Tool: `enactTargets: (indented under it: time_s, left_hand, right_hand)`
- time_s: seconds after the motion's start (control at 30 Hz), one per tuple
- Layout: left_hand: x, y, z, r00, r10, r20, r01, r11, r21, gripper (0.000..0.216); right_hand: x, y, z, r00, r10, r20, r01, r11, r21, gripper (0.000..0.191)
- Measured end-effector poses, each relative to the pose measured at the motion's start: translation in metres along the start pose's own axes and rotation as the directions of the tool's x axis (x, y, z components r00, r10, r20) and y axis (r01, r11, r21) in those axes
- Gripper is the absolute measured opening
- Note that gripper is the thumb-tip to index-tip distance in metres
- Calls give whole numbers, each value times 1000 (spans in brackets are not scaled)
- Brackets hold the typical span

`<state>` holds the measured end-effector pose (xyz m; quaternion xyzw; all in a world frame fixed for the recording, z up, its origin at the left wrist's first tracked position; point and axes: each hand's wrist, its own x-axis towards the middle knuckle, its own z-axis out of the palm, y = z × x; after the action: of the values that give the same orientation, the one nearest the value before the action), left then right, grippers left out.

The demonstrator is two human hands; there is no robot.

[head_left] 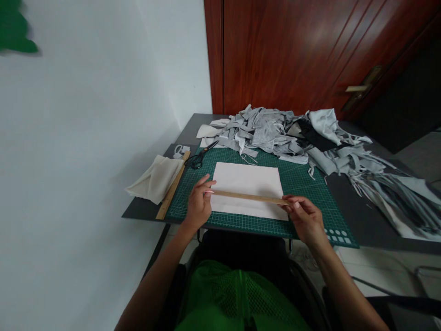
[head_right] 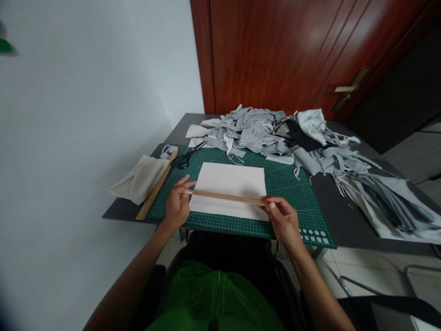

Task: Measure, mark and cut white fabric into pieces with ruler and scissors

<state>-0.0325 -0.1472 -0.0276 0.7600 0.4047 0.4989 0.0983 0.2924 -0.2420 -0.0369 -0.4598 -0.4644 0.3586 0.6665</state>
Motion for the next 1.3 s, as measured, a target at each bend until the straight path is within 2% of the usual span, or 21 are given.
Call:
enactTargets:
  time_s: [0.07,0.13,0.2,0.3,0.4,0.5,0.57,0.67,0.73,0.8,0.9,1.07,1.3]
  left_hand:
    - [0,0,2,992,19,125,-18,1000,-14,24]
    - [1,0,2,984,16,180,-19,1000,11,21]
    - [2,-1,1,989,-31,143,22,998,65,22]
    - [4,-4,-5,980,-194,48,188,976,110,25]
    - [5,-8,-14,938,-328,110,322,944,66,25]
    - [3,-12,-22,913,-339,227,342,939,28,25]
    - [1,-14,-26,903,-340,262,351,936,4,25]
    - [-3,-17,-29,903,-364,228,384,922,-51,23]
    - [-4,-18,-29,907,-379,185,399,913,-84,21]
    - [-5,-18,-29,914,-378,148,393,916,-83,20]
    - [-7,-16,-29,936,-328,128,330,944,8,21]
    - [-5,-14,-29,922,-254,293,244,967,69,24]
    - [-4,-16,-28,927,-199,318,178,980,94,25]
  right_hand:
    - [0,3,-11,1000,16,-2,-16,999,-34,18]
    - [0,1,-19,1000,-3,29,7,992,-123,18]
    - [0,-5,-27,994,-42,102,67,964,-257,17]
    - [-2,-12,-36,970,-75,232,175,878,-446,17]
    - [-6,-11,-43,941,-76,331,259,789,-557,18]
    - [-9,-6,-46,911,-88,402,345,694,-631,21]
    - [-9,-5,-45,890,-102,445,406,622,-669,24]
    - [-9,-5,-43,858,-92,506,469,544,-696,28]
    - [-9,-4,-44,857,-100,505,481,510,-713,28]
    - [-8,-4,-45,870,-115,479,470,484,-738,28]
    - [-8,-3,-47,875,-91,475,462,452,-763,32]
    - [-11,-7,-46,874,-67,482,468,383,-796,30]
    - [-12,-10,-43,856,-22,517,487,369,-792,31]
